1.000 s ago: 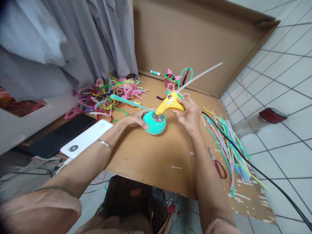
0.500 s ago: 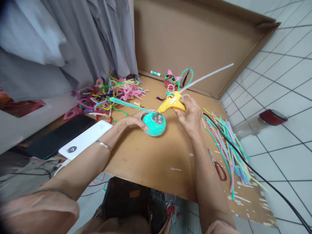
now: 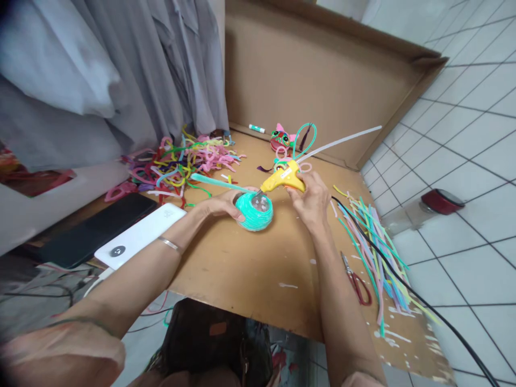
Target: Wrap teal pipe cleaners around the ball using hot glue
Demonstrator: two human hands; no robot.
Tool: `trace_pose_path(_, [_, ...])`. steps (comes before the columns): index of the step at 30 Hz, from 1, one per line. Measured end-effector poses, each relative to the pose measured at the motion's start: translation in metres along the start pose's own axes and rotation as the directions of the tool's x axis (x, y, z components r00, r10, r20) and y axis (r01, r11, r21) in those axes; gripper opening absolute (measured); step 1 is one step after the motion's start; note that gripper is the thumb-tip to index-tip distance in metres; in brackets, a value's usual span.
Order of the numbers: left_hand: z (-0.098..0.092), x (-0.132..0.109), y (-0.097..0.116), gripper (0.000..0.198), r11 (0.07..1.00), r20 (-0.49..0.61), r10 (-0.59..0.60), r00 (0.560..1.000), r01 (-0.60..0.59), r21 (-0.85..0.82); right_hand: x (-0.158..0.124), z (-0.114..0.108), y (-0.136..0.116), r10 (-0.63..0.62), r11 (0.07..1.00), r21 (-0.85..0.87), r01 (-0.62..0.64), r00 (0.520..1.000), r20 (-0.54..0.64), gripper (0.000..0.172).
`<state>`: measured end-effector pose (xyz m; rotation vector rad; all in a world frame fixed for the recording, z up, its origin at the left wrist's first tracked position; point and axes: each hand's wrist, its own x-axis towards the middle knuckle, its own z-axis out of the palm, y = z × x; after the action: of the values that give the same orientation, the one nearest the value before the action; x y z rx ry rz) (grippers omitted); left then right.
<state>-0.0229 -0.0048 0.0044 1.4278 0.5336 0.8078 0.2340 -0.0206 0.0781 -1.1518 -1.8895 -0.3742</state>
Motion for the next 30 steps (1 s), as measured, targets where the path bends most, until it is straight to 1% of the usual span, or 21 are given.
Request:
trace_pose_path(5, [-0.001, 0.0, 0.0, 0.092, 1.0, -0.033, -0.007, 0.999, 0.008, 0.025, 0.003, -0.002, -0.003, -0.028, 0.998, 0.053, 0.027, 0.999, 0.019, 0.027])
trace_pose_path(11, [0.0, 0.0, 0.003, 0.088, 1.0, -0.018, 0.0, 1.0, 0.001, 0.015, 0.003, -0.008, -0.01, -0.042, 0.993, 0.112, 0.036, 0.998, 0.052, 0.027])
trace_pose_path(15, [0.001, 0.0, 0.003, 0.088, 1.0, -0.02, -0.007, 1.0, 0.007, -0.003, 0.003, -0.011, -0.01, -0.055, 0.991, 0.129, 0.045, 0.995, 0.077, 0.028])
trace_pose_path(19, [0.001, 0.0, 0.003, 0.087, 1.0, 0.005, 0.012, 1.0, -0.012, -0.016, 0.002, -0.014, -0.009, -0.062, 0.99, 0.13, 0.05, 0.993, 0.098, 0.029])
trace_pose_path(24, [0.0, -0.001, 0.004, 0.087, 1.0, 0.004, 0.017, 1.0, -0.017, 0.0, 0.001, -0.012, -0.01, -0.06, 0.99, 0.129, 0.052, 0.996, 0.064, 0.027])
trace_pose_path(30, [0.003, -0.002, 0.007, 0.091, 1.0, -0.004, -0.021, 1.0, 0.021, 0.011, -0.001, -0.008, -0.007, -0.014, 0.996, 0.085, 0.009, 0.999, 0.053, 0.029])
